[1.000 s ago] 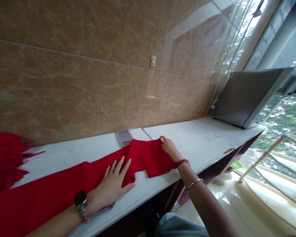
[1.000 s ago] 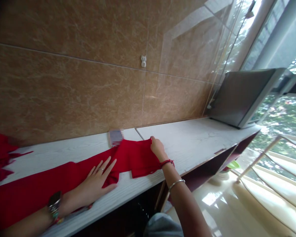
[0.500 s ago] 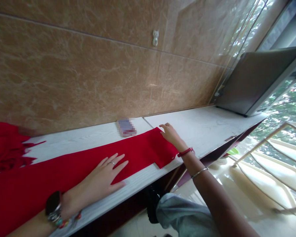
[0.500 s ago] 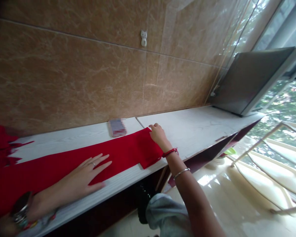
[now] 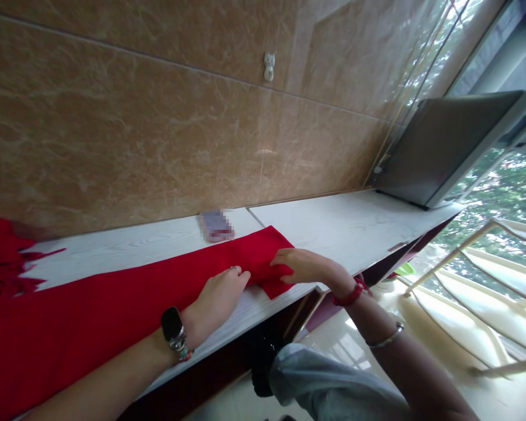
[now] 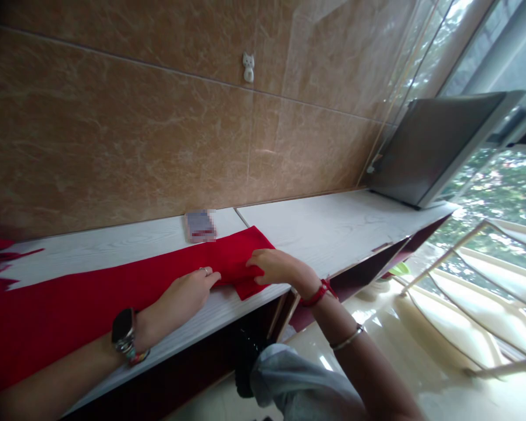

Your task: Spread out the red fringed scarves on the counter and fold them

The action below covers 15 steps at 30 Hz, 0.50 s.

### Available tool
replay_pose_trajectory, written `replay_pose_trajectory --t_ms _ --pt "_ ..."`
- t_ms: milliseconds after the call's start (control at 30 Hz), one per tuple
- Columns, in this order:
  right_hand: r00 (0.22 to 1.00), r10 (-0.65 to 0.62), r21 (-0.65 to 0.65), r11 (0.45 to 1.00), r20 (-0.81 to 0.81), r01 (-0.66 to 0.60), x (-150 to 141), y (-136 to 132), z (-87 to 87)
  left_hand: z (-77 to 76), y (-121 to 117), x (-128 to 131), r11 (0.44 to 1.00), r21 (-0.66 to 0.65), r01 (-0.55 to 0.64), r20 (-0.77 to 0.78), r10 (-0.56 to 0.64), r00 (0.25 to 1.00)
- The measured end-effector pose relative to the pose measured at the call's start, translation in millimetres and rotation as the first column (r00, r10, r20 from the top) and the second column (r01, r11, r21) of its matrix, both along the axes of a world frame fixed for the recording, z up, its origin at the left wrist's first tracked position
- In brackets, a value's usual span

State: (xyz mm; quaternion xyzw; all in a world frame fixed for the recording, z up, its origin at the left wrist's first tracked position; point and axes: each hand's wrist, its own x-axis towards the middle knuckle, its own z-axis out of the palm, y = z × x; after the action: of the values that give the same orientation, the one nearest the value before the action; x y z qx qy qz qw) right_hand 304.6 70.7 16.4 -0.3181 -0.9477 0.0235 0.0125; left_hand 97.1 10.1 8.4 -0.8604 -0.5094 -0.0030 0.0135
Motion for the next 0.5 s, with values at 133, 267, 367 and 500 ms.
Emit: replay_pose_trajectory --t_ms 133,267,367,500 --pt "0.999 0.025 0.169 0.985 -0.027 -0.020 5 -5 -13.5 8.3 8 -8 0.996 0.047 0.079 0.103 -0.083 0.991" --pt "0.993 -0.006 0.270 0.962 -0.121 0.039 16 -5 -23.8 17.2 2 -2 0.992 0.106 0.071 0.083 -0.080 0.993" --pt "0.974 -0.028 0.291 0.952 -0.225 0.095 22 -4 -29.1 9.0 -8 6 0.992 0.122 0.016 -0.013 -0.015 1.000" --pt "0.967 0.013 0.356 0.931 -0.254 0.081 22 -4 -37.8 -6.0 -13 11 0.994 0.113 0.000 -0.154 0.018 0.988"
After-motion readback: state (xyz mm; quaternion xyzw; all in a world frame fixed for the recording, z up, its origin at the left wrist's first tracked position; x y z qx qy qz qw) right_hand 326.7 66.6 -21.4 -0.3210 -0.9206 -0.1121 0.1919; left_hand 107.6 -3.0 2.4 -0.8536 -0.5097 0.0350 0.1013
